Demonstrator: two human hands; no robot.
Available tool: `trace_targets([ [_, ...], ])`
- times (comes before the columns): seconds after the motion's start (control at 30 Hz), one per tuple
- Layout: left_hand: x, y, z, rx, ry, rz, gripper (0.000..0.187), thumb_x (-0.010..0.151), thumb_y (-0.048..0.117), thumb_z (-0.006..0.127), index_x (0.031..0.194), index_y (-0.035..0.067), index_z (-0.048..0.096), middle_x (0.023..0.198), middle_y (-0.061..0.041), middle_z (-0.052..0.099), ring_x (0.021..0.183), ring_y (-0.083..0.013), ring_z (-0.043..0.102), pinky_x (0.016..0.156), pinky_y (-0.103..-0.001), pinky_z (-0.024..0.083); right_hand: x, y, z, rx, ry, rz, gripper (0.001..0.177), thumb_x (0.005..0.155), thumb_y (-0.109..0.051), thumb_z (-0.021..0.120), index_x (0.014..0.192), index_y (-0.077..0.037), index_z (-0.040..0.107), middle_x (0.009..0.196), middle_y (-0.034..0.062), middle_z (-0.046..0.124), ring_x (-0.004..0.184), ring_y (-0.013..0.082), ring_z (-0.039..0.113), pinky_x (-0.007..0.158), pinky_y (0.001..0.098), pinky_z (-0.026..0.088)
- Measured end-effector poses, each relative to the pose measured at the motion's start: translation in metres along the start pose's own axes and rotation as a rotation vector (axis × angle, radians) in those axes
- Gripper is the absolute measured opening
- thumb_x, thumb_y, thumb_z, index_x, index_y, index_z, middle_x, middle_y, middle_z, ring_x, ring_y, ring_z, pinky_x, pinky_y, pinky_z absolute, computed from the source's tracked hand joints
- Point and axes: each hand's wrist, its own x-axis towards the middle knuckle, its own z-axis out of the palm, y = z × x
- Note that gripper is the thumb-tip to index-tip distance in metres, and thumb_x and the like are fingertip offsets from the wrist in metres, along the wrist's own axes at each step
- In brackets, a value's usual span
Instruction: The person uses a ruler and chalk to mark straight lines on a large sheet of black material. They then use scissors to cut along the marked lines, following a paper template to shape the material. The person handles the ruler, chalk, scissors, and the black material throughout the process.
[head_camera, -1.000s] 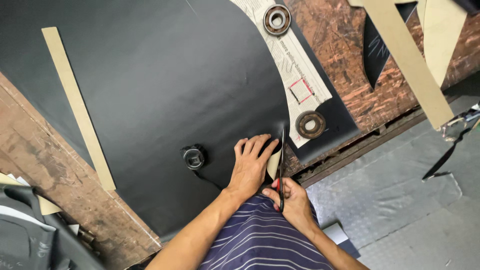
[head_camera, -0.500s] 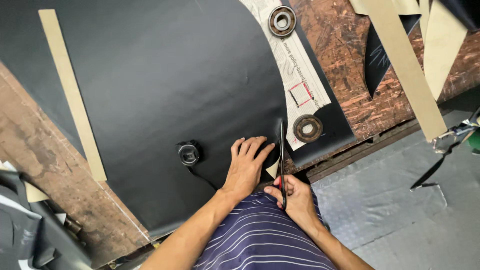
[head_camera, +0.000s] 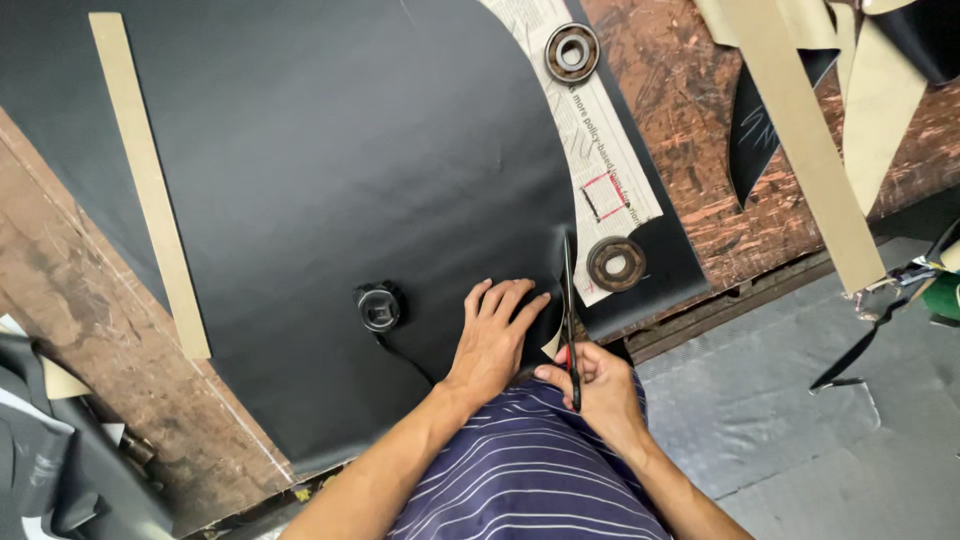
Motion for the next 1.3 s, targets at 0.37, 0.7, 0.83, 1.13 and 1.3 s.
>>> trace_targets([
  [0.37, -0.001, 0.003, 0.001, -0.008, 0.015, -0.014, 0.055, 0.081, 0.002, 0.064, 0.135, 0.006, 0.061, 0.136, -0.015, 0.056, 0.130, -0.0336, 0.050, 0.116, -0.056, 0.032, 0.016, -0.020, -0.010, -0.009, -0.018, -0.040, 0.027, 0.076, -0.012, 0.088, 0.092, -0.002, 0.068, 0.067, 0.0013, 0.069, 0.047, 0.0056, 0.053, 0.043, 0.0210, 0.041],
  [0.7, -0.001, 0.008, 0.005, -0.010, 0.021, -0.045, 0.054, 0.082, 0.002, 0.066, 0.136, 0.006, 0.061, 0.135, -0.015, 0.057, 0.130, -0.0338, 0.051, 0.116, -0.056, 0.033, 0.023, -0.043, -0.018, -0.006, -0.043, -0.024, 0.026, 0.077, -0.013, 0.088, 0.092, -0.004, 0.068, 0.061, -0.0008, 0.062, 0.047, 0.0049, 0.051, 0.043, 0.0215, 0.039],
  [0.83, 0.001, 0.010, 0.003, -0.012, 0.014, -0.054, 0.057, 0.078, 0.002, 0.065, 0.135, 0.004, 0.060, 0.134, -0.016, 0.056, 0.128, -0.0348, 0.050, 0.115, -0.056, 0.033, 0.027, -0.048, -0.017, -0.013, -0.063, -0.022, 0.027, 0.076, -0.012, 0.089, 0.090, -0.003, 0.068, 0.060, -0.0012, 0.060, 0.047, 0.0054, 0.051, 0.043, 0.0218, 0.039],
  [1.13, 0.003, 0.019, 0.005, -0.016, 0.050, -0.113, 0.055, 0.080, 0.001, 0.065, 0.135, 0.005, 0.060, 0.134, -0.015, 0.056, 0.128, -0.0337, 0.050, 0.115, -0.055, 0.034, 0.040, -0.066, -0.028, -0.027, -0.100, -0.011, 0.027, 0.075, -0.013, 0.089, 0.089, -0.004, 0.067, 0.060, -0.0021, 0.060, 0.046, 0.0052, 0.050, 0.041, 0.0217, 0.038],
  [1.3, 0.004, 0.023, 0.008, -0.003, 0.061, -0.144, 0.056, 0.080, 0.001, 0.065, 0.135, 0.005, 0.060, 0.134, -0.015, 0.057, 0.128, -0.0329, 0.051, 0.114, -0.054, 0.035, 0.042, -0.068, -0.034, -0.074, -0.113, -0.036, 0.026, 0.075, -0.013, 0.089, 0.089, -0.004, 0.069, 0.059, -0.0015, 0.061, 0.046, 0.0050, 0.051, 0.041, 0.0212, 0.039],
])
